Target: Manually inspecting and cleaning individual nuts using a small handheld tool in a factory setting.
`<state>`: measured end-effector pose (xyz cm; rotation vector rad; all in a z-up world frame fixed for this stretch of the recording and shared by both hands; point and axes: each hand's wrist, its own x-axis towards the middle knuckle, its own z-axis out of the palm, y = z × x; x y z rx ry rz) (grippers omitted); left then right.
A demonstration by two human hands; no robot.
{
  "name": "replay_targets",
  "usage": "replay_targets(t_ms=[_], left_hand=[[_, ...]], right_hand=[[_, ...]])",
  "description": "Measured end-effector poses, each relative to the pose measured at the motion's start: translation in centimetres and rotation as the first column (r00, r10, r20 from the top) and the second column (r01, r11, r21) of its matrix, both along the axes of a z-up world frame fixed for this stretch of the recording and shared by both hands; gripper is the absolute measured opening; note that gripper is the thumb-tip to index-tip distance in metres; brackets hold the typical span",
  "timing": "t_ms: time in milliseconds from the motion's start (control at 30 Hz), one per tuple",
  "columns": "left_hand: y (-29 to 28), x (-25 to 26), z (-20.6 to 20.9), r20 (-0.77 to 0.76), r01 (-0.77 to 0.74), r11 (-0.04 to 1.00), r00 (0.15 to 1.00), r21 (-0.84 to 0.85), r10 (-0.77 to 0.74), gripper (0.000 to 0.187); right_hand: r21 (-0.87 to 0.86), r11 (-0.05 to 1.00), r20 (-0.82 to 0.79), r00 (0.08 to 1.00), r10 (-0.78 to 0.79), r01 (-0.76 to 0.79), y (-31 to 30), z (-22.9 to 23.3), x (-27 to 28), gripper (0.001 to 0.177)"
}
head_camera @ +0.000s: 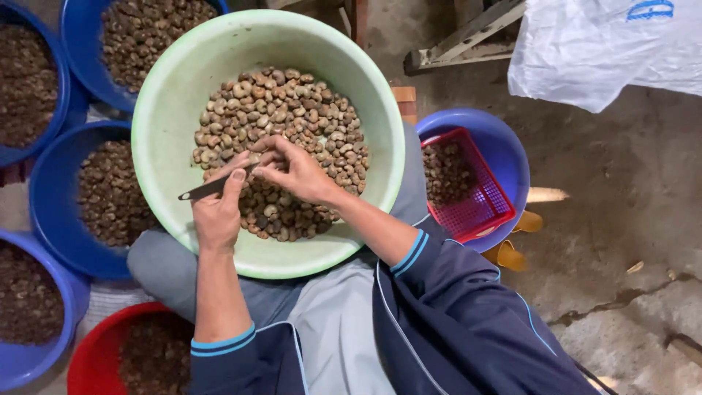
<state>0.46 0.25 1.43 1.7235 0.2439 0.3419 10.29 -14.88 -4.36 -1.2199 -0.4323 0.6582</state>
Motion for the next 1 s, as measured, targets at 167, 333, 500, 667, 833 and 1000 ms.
replay_targets(t_ms=[167, 333, 500, 667, 833, 1000], left_hand=[[0.1, -0.1, 0.1, -0.023, -0.016, 0.999, 1.0, -0.052, 0.014, 0.026], [0.0, -0.1, 0.5, -0.041, 0.005, 0.998, 0.999, -0.066, -0.008, 0.028], [0.0, -0.2, 0.5, -0.068, -0.015, 0.995, 0.998, -0.097, 0.009, 0.028], [0.1, -0.3, -0.5, -0.033, -0.044, 0.994, 0.999, -0.102, 0.041, 0.024], [-0.4, -0.2, -0.3, -0.001, -0.076, 0.978, 0.997, -0.196, 0.077, 0.023], [0.0, -0.3, -1.0, 0.006, -0.044, 0.979, 0.999, -0.199, 0.046, 0.019]], right_hand=[[-0.018, 1.0, -0.005, 1.0, 0.016, -0.016, 0.1, -0.6, 0.1, 0.043], [-0.004, 1.0, -0.008, 1.0, 0.007, -0.007, 0.1, -1.1, 0.1, 0.04], [-0.045, 0.999, 0.058, 0.998, -0.003, 0.006, -0.1, 0.2, -0.1, 0.038], [-0.057, 0.998, 0.095, 0.995, -0.035, 0.04, 0.1, -0.1, -0.3, 0.037], [-0.053, 0.995, 0.07, 0.994, -0.082, 0.085, 0.3, -0.4, -0.4, 0.041], [-0.046, 0.993, 0.07, 0.992, -0.101, 0.104, 0.4, -0.8, -0.2, 0.042]])
